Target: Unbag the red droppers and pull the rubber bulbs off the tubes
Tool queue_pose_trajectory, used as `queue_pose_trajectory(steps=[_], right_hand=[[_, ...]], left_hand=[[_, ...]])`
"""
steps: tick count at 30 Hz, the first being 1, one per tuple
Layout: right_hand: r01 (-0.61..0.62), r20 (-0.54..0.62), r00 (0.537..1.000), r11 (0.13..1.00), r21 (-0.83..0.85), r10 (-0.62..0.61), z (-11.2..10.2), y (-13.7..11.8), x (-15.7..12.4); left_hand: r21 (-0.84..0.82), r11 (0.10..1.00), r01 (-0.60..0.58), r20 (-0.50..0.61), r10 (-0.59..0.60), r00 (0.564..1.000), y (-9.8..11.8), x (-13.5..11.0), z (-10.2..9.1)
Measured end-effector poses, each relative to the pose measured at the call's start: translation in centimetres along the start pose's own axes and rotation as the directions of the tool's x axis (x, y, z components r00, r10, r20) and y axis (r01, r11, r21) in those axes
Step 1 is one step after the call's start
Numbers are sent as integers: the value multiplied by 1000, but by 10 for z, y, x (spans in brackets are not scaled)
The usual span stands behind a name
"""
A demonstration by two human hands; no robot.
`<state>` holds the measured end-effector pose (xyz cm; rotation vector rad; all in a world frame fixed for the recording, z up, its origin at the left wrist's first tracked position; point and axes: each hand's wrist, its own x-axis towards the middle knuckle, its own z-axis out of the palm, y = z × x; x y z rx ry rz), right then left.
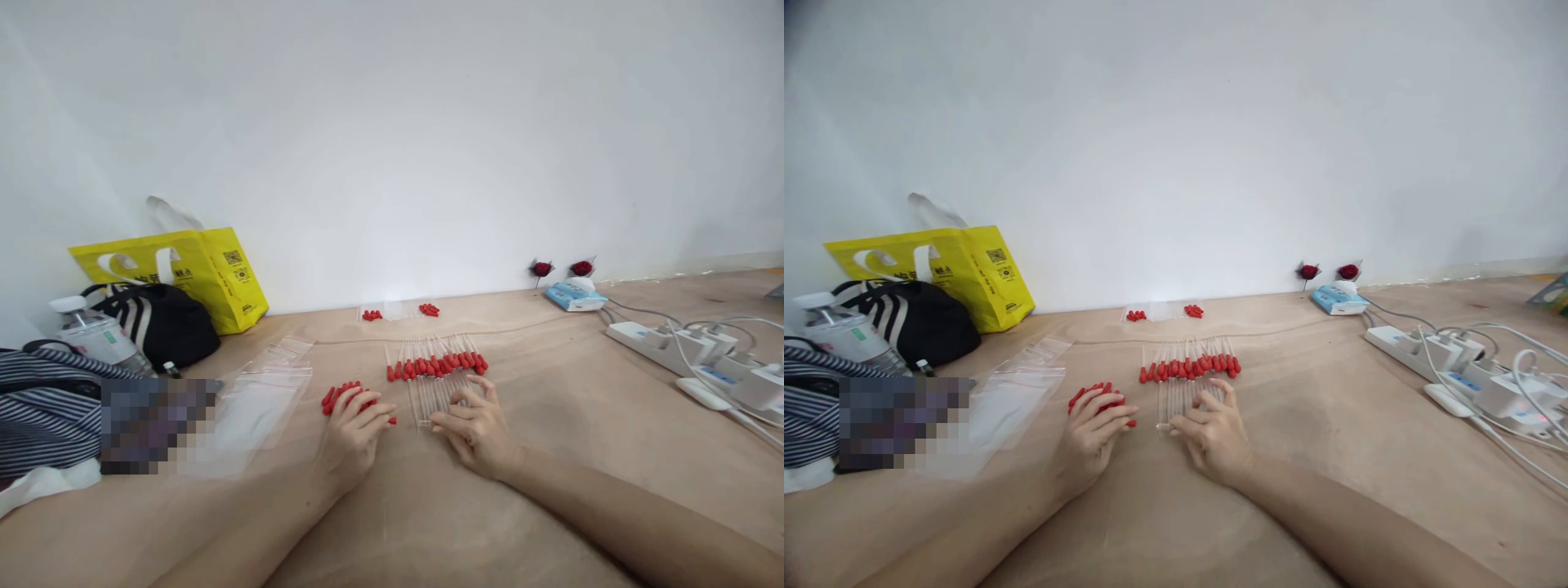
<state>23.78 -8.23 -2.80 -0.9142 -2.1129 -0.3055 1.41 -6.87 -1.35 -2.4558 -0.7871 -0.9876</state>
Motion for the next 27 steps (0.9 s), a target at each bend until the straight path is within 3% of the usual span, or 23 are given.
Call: queue_pose_trajectory(steps=[5,9,10,12,15,16,20,24,27], right_hand=[[-13,-56,998,1000,12,14,1,11,-8],[-75,-7,997,997,15,75,8,15,-10],[-105,11,994,994,22,105,10,16,-8],[-162,35,986,985,55,160,11,18,-2],[-228,31,974,967,110,226,13,20,13],[-238,30,971,965,113,236,15,19,18],[-210,18,978,977,16,210,25,15,32],[-154,-16,988,983,-98,153,36,10,34],[-123,13,992,981,-150,127,42,5,33]], left_hand=[[-78,994,76,2,-76,997,1,-5,-3],[-147,946,289,-19,-295,955,-10,-3,-10],[-140,916,377,-15,-382,924,-18,-1,-13],[-127,810,572,31,-573,819,-40,3,-20],[-139,569,810,202,-785,586,-80,8,-25],[-115,522,845,265,-804,533,-92,10,-24],[-81,492,867,387,-786,483,-119,12,-11],[-66,466,882,465,-768,441,-121,9,1],[-59,470,881,491,-755,435,-117,7,2]])
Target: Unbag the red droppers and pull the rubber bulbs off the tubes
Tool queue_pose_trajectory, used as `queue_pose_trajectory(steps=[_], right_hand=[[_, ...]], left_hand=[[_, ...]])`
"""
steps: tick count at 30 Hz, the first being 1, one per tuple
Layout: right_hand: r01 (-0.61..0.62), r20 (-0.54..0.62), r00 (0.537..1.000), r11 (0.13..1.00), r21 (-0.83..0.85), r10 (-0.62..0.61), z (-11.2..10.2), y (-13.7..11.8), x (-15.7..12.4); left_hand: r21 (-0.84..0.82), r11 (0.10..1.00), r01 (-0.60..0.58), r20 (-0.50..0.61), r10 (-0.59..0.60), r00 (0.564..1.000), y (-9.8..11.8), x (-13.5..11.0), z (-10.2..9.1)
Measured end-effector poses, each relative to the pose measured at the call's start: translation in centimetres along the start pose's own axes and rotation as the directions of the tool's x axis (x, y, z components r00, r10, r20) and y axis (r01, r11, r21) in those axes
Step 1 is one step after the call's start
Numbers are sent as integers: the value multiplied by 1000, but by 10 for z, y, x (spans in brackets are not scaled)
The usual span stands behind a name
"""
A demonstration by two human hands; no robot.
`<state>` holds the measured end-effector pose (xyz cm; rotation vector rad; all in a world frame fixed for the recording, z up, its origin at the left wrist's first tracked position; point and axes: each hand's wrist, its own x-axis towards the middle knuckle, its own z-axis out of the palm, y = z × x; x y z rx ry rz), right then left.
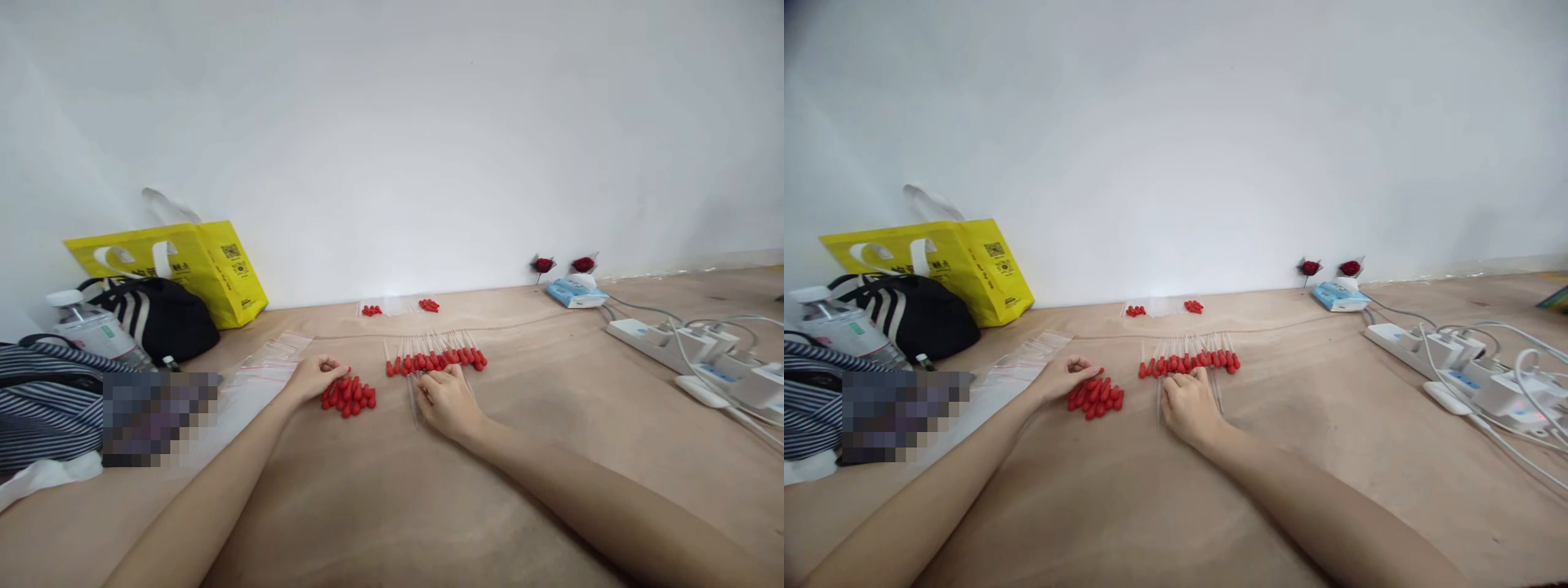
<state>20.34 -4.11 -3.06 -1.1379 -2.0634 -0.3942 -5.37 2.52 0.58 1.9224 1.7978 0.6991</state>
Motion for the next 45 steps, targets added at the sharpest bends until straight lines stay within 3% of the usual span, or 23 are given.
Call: queue_pose_trajectory(steps=[10,15,22,29,33,37,41,43,45], right_hand=[[-24,180,983,1000,-12,26,-6,-16,-4],[-57,211,976,998,12,53,-8,-20,-5],[-110,72,992,992,57,105,-19,-3,-10],[-50,-90,995,998,33,53,-33,34,-28],[-126,-116,984,988,89,135,-36,39,-27],[-197,-93,973,972,126,209,-35,44,-28],[-252,-135,952,953,170,276,-34,52,-30],[-228,-144,954,949,219,262,-36,52,-30],[-146,-113,977,957,251,178,-40,48,-29]], left_hand=[[138,990,0,-58,8,998,5,-1,-3],[313,950,-1,-86,30,996,31,4,9],[474,880,-33,-43,60,997,80,11,42],[517,851,91,-37,-84,996,90,24,61],[516,850,106,-21,-111,994,94,25,53],[493,870,14,-15,-7,1000,97,3,29],[433,886,-166,23,173,985,88,-42,18],[355,842,-407,43,420,906,79,-64,24],[300,771,-561,14,585,811,69,-80,35]])
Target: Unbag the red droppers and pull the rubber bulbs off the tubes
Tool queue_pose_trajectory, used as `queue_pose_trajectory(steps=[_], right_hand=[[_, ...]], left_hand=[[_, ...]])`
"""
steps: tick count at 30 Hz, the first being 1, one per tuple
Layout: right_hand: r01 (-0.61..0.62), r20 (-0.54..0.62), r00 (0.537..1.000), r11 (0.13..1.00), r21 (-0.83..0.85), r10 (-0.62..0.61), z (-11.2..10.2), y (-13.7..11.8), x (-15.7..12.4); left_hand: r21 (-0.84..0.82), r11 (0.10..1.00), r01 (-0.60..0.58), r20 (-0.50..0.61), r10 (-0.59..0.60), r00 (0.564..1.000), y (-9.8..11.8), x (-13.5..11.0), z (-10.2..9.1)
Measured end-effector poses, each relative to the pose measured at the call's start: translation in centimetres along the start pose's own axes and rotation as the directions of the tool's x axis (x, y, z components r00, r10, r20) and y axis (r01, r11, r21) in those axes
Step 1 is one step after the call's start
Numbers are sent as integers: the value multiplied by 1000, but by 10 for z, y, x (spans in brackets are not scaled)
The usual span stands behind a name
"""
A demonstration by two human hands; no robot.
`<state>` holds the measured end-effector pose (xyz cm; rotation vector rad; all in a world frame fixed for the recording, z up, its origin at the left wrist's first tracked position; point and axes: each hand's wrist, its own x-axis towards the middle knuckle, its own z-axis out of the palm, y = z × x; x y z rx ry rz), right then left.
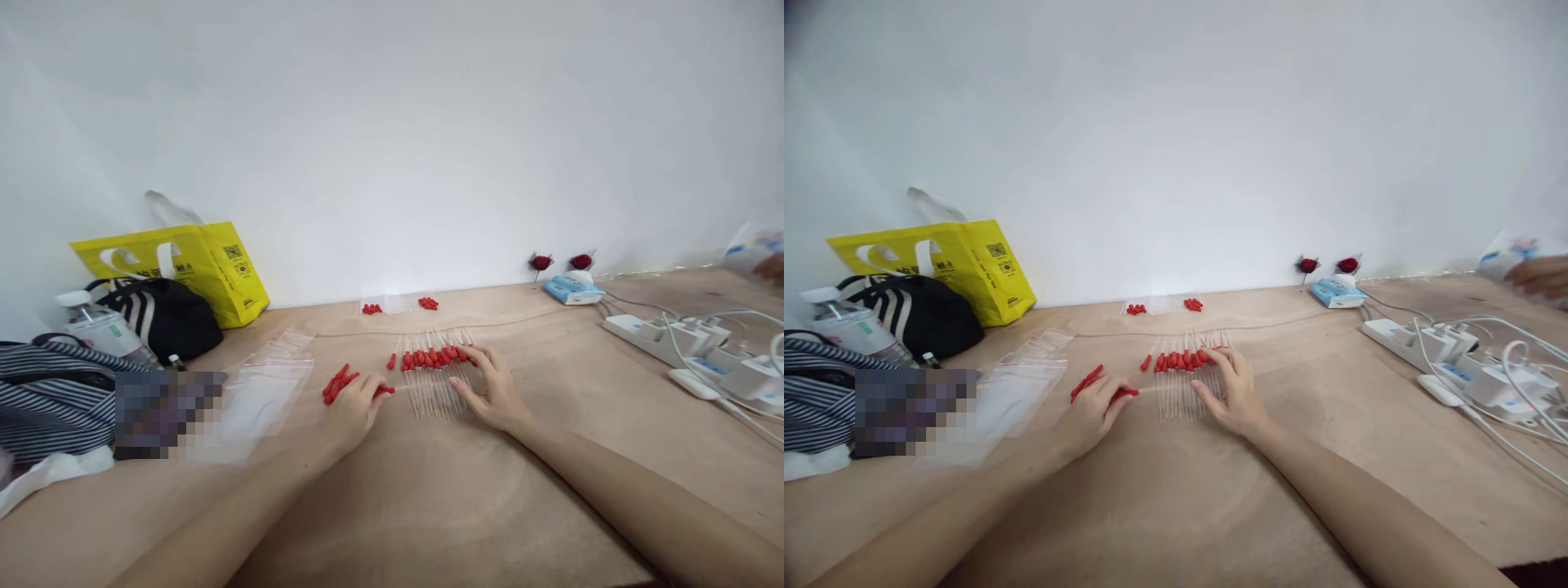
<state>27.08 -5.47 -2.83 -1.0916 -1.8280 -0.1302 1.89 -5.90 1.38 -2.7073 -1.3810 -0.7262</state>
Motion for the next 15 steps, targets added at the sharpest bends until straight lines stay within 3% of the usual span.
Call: queue_pose_trajectory(steps=[3,6,10,15], right_hand=[[170,140,975,985,13,-170,-3,-14,0],[285,232,932,959,1,-277,-2,-28,-2],[319,257,916,948,-6,-307,8,-36,-3],[317,243,919,948,16,-312,14,-37,-3]], left_hand=[[-39,989,-140,-124,135,983,4,-14,17],[-68,976,-206,-217,187,958,8,-18,27],[-102,966,-237,-261,204,944,11,-18,30],[-62,969,-240,-231,220,948,10,-16,28]])
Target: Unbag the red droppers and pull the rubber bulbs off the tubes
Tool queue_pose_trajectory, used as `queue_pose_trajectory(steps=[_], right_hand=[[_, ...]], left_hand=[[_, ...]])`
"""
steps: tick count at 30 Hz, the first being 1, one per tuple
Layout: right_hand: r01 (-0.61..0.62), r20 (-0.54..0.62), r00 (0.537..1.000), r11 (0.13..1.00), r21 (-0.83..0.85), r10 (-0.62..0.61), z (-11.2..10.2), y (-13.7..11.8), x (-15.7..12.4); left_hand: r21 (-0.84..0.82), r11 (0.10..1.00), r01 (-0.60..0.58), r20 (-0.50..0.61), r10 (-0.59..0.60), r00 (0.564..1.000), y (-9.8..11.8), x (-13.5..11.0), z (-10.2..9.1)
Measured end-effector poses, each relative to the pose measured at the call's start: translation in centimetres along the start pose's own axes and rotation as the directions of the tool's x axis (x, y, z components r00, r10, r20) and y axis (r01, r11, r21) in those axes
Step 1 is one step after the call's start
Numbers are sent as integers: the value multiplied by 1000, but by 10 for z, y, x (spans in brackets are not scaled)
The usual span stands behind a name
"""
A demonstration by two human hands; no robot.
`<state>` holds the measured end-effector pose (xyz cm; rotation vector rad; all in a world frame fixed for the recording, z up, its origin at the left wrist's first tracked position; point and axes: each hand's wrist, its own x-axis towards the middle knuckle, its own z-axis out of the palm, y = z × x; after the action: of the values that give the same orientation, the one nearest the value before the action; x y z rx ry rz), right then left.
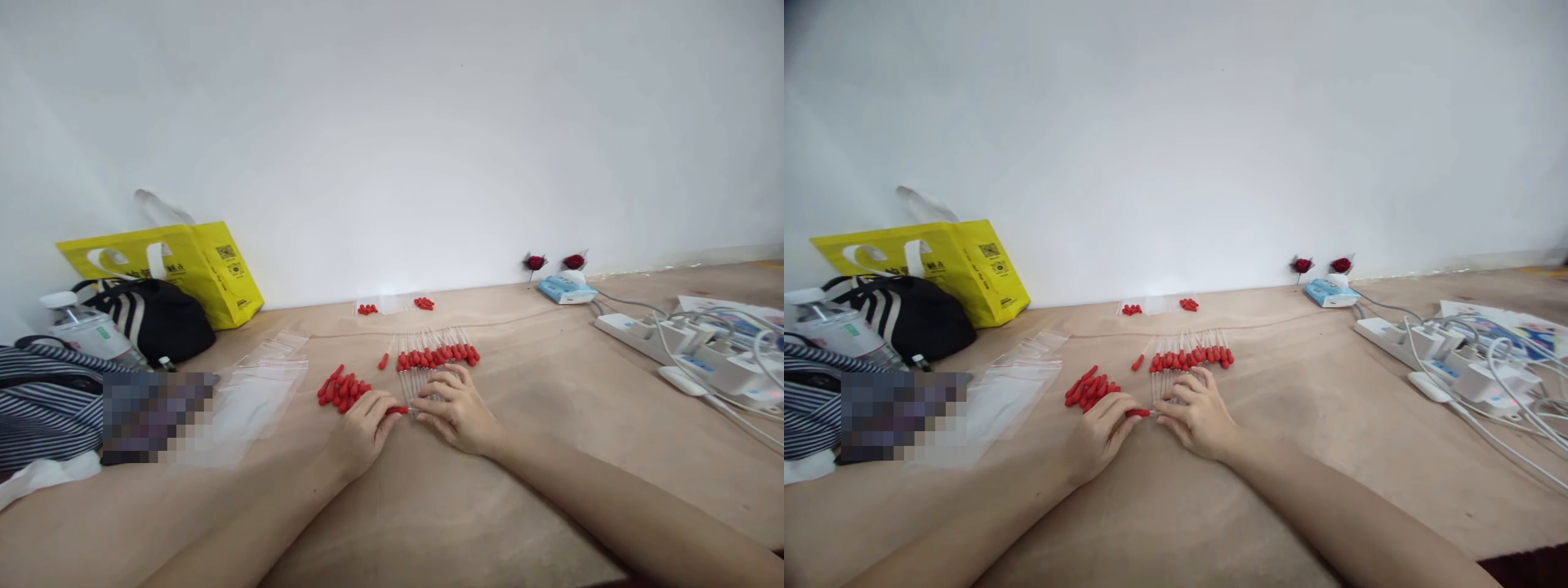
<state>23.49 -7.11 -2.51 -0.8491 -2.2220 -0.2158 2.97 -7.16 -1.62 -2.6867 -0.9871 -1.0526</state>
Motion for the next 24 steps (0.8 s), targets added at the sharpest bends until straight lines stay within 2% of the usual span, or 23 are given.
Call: queue_pose_trajectory(steps=[4,11,19,24], right_hand=[[8,7,1000,1000,-11,-8,0,-1,0],[74,-46,996,995,72,-71,2,-3,0],[107,-9,994,991,78,-106,1,-1,-5],[128,-30,992,988,84,-126,1,-3,-5]], left_hand=[[92,992,-87,15,86,996,-3,2,1],[83,987,-139,-48,143,989,-1,2,3],[83,993,-85,36,83,996,2,0,-3],[73,994,-86,58,82,995,7,1,-5]])
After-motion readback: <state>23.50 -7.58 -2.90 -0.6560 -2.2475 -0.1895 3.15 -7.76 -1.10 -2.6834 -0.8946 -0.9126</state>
